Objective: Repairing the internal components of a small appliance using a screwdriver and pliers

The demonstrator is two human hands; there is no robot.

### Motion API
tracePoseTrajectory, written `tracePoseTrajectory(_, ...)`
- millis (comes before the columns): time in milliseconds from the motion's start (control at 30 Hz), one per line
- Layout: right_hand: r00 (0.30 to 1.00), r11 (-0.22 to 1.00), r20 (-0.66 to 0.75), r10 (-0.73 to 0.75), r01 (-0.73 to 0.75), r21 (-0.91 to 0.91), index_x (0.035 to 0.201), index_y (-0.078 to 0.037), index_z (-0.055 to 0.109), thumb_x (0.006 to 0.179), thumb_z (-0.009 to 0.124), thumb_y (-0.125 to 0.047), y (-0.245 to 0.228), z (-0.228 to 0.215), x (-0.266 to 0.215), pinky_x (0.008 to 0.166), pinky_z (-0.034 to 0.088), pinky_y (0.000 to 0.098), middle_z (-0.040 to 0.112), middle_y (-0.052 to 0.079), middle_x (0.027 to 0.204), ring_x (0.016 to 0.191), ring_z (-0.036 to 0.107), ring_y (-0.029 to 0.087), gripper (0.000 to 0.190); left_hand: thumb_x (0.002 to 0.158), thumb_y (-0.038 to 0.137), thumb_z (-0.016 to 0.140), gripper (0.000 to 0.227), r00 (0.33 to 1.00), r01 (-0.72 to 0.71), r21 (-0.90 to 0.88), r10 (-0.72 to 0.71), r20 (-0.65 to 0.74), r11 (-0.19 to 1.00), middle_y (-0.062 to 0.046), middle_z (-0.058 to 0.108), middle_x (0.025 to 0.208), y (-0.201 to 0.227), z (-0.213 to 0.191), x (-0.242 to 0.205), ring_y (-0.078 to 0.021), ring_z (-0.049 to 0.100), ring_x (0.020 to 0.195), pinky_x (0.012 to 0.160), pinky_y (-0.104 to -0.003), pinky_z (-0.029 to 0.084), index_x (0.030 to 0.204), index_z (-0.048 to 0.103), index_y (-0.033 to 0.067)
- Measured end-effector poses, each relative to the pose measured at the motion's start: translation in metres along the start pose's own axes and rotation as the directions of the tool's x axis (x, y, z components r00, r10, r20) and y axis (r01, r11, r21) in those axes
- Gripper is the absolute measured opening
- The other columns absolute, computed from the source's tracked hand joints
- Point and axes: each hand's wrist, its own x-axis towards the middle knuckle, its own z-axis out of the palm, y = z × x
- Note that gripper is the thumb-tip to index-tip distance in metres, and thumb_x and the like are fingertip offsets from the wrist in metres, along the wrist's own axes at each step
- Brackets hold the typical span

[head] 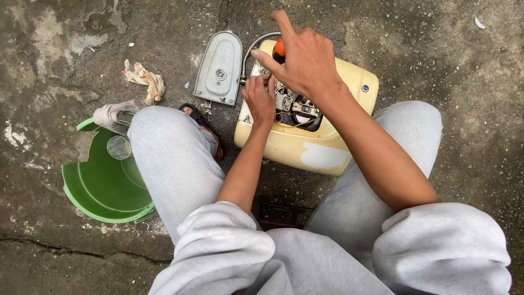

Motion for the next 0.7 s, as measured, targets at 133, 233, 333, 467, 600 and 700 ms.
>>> tracePoseTrajectory(133, 1.000, 0.996, 0.018, -0.009, 0.007, 0.087, 0.128, -0.006, 0.053, 0.094, 0.073, -0.022, -0.005, -0.007, 0.000, 0.042, 0.050, 0.0439, 0.068, 0.013, 0.063, 0.050, 0.065, 0.028, 0.043, 0.090, 0.021, 0.076, 0.010, 1.000, -0.001, -0.003, 0.001, -0.025, 1.000, 0.001, 0.065, 0.082, -0.001, 0.003, 0.000, -0.0146, 0.057, 0.078, 0.082, -0.035, 0.042, 0.094, 0.073, 0.0121)
tracePoseTrajectory(233, 0.998, 0.990, 0.051, -0.038, 0.031, 0.139, 0.138, -0.011, 0.047, 0.071, 0.072, -0.018, -0.004, -0.006, -0.001, 0.062, 0.057, 0.0446, 0.069, 0.014, 0.099, 0.081, 0.065, 0.030, 0.072, 0.084, 0.009, 0.077, 0.012, 1.000, 0.002, 0.038, -0.002, 0.001, 0.999, 0.001, 0.062, 0.081, -0.005, 0.006, 0.000, -0.0159, 0.055, 0.080, 0.083, -0.034, 0.041, 0.090, 0.067, 0.0119)
tracePoseTrajectory(333, 0.998, 0.983, 0.038, -0.045, 0.038, 0.182, 0.146, -0.012, 0.042, 0.077, 0.076, -0.026, 0.002, -0.001, -0.003, 0.060, 0.054, 0.0396, 0.062, 0.010, 0.097, 0.078, 0.058, 0.025, 0.078, 0.083, 0.010, 0.079, 0.013, 1.000, 0.007, 0.048, -0.008, 0.014, 0.999, 0.003, 0.067, 0.083, -0.003, 0.006, 0.000, -0.0130, 0.056, 0.081, 0.083, -0.032, 0.042, 0.095, 0.073, 0.0129)
tracePoseTrajectory(467, 0.998, 0.993, 0.017, 0.057, -0.058, 0.107, 0.136, -0.009, 0.048, 0.103, 0.071, -0.054, 0.006, 0.000, -0.002, 0.054, 0.054, 0.0445, 0.070, 0.011, 0.076, 0.066, 0.068, 0.027, 0.060, 0.089, 0.023, 0.077, 0.011, 0.999, -0.015, -0.009, 0.015, -0.038, 1.000, 0.003, 0.063, 0.082, 0.003, 0.000, 0.000, -0.0134, 0.057, 0.079, 0.083, -0.034, 0.042, 0.094, 0.072, 0.0132)
tracePoseTrajectory(600, 0.997, 0.984, 0.074, -0.025, 0.012, 0.179, 0.130, -0.007, 0.053, 0.094, 0.082, -0.026, 0.004, -0.010, -0.002, 0.055, 0.054, 0.0469, 0.065, 0.009, 0.070, 0.064, 0.067, 0.028, 0.050, 0.090, 0.022, 0.076, 0.011, 1.000, -0.020, 0.005, 0.020, -0.024, 1.000, 0.002, 0.063, 0.082, 0.003, -0.002, 0.001, -0.0132, 0.056, 0.077, 0.079, -0.034, 0.042, 0.094, 0.072, 0.0131)
tracePoseTrajectory(700, 0.984, 0.963, 0.113, -0.135, 0.104, 0.250, 0.129, -0.007, 0.052, 0.087, 0.083, -0.015, 0.001, -0.024, -0.001, 0.078, 0.056, 0.0505, 0.071, 0.012, 0.111, 0.088, 0.069, 0.031, 0.053, 0.088, 0.019, 0.077, 0.010, 1.000, -0.017, 0.016, 0.017, -0.017, 1.000, 0.002, 0.062, 0.082, 0.000, 0.001, 0.000, -0.0136, 0.056, 0.078, 0.080, -0.034, 0.041, 0.094, 0.071, 0.0133)
